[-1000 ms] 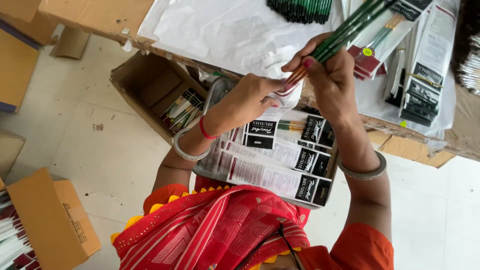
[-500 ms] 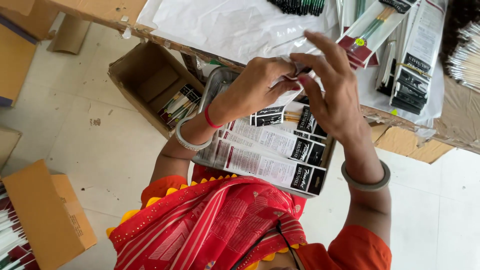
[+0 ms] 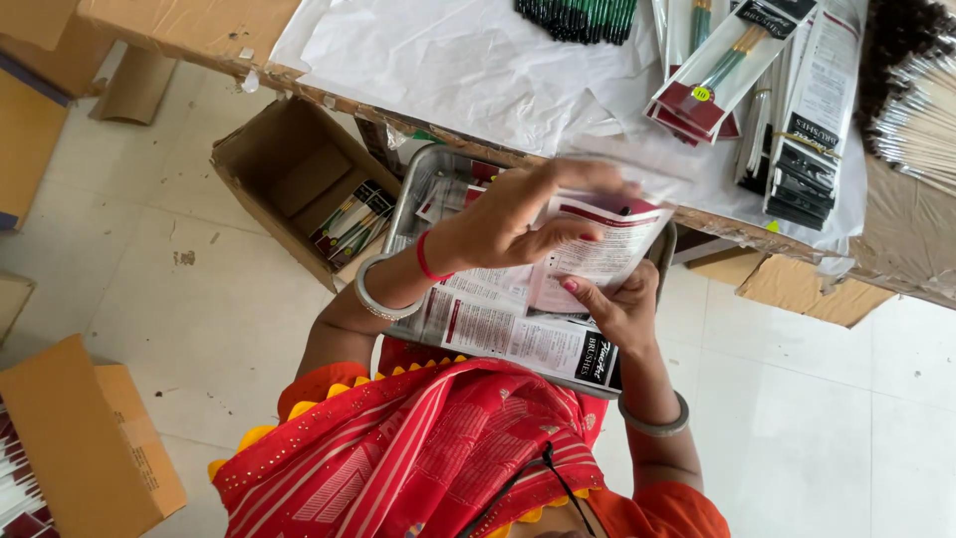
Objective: The person picks up groups of paintbrushes, places them into plastic sleeves, and folds the tops of the sleeves.
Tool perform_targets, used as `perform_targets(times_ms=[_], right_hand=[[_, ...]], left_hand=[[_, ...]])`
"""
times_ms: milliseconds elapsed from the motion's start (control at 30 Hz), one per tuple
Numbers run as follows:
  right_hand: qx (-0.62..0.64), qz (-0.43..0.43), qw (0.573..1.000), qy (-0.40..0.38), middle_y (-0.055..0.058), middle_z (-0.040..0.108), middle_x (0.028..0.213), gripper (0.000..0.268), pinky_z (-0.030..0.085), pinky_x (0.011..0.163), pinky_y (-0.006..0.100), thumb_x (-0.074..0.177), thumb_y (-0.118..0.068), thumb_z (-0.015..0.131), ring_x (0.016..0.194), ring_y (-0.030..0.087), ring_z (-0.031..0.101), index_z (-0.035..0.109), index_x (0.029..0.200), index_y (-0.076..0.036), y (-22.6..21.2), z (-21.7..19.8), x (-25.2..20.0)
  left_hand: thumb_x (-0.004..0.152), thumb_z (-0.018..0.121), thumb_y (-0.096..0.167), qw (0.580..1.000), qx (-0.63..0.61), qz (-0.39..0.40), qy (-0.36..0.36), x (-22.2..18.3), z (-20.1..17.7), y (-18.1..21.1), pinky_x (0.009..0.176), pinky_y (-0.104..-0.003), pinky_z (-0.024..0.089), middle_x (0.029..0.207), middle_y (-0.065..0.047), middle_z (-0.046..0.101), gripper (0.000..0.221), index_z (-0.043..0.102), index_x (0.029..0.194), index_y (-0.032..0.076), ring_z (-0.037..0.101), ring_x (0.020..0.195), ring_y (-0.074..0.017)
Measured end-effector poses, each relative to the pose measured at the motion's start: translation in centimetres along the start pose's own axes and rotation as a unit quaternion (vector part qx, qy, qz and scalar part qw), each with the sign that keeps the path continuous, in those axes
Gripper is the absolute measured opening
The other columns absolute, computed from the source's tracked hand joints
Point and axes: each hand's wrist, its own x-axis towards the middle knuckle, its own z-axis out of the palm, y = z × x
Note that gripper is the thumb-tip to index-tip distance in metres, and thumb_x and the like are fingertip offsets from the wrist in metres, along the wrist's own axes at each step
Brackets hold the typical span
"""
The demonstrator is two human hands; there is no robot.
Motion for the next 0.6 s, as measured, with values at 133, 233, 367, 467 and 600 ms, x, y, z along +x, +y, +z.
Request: perform_targets(times_ms=[133,233,367,467,600], right_hand=[[0.052,0.132,0.988,0.054,0.011,0.079,0.097,0.021,0.061,0.075,0.027,0.09,-0.009,0.081,0.082,0.012,0.073,0.077,0.106,0.003,3.8,0.3,-3.3],[0.06,0.196,0.976,0.07,0.011,0.08,0.094,0.02,0.061,0.072,0.026,0.091,-0.01,0.08,0.079,0.012,0.074,0.077,0.105,0.003,6.6,0.5,-5.2],[0.03,0.277,0.959,0.056,0.012,0.081,0.089,0.02,0.062,0.066,0.028,0.092,-0.013,0.077,0.074,0.014,0.075,0.078,0.104,0.003,7.1,0.0,-5.6],[-0.123,0.115,0.985,0.049,0.006,0.074,0.104,0.023,0.057,0.086,0.03,0.086,-0.01,0.082,0.094,0.013,0.07,0.071,0.104,0.0,3.2,-2.3,-3.3],[-0.361,-0.141,0.898,0.208,0.007,0.065,0.116,0.025,0.053,0.1,0.035,0.095,-0.004,0.085,0.112,0.019,0.064,0.064,0.108,-0.002,-6.3,-4.0,0.8]], left_hand=[[0.109,0.054,0.032,0.985,0.05,0.012,0.165,-3.1,2.9,-2.2,0.116,-0.045,0.041,0.151,-0.026,0.043,0.064,0.024,0.16,0.007,0.046,0.14,-0.0379],[0.109,0.052,0.036,0.984,-0.012,-0.087,0.156,-6.4,5.5,-4.6,0.115,-0.044,0.043,0.15,-0.026,0.047,0.058,0.033,0.155,0.006,0.049,0.139,-0.0361],[0.107,0.062,0.035,0.959,-0.123,-0.228,0.115,-7.2,7.4,-6.2,0.096,-0.034,0.064,0.124,-0.016,0.075,0.036,0.069,0.128,0.006,0.075,0.112,-0.0206],[0.109,0.058,0.029,0.942,-0.117,-0.299,0.092,-5.2,6.5,-4.0,0.072,-0.031,0.052,0.099,-0.018,0.074,0.035,0.074,0.128,0.004,0.061,0.082,-0.0184],[0.114,0.052,0.028,0.941,-0.134,-0.304,0.061,-3.6,6.2,-2.0,0.065,-0.027,0.044,0.089,-0.013,0.075,0.038,0.071,0.136,0.004,0.054,0.071,-0.0126]])
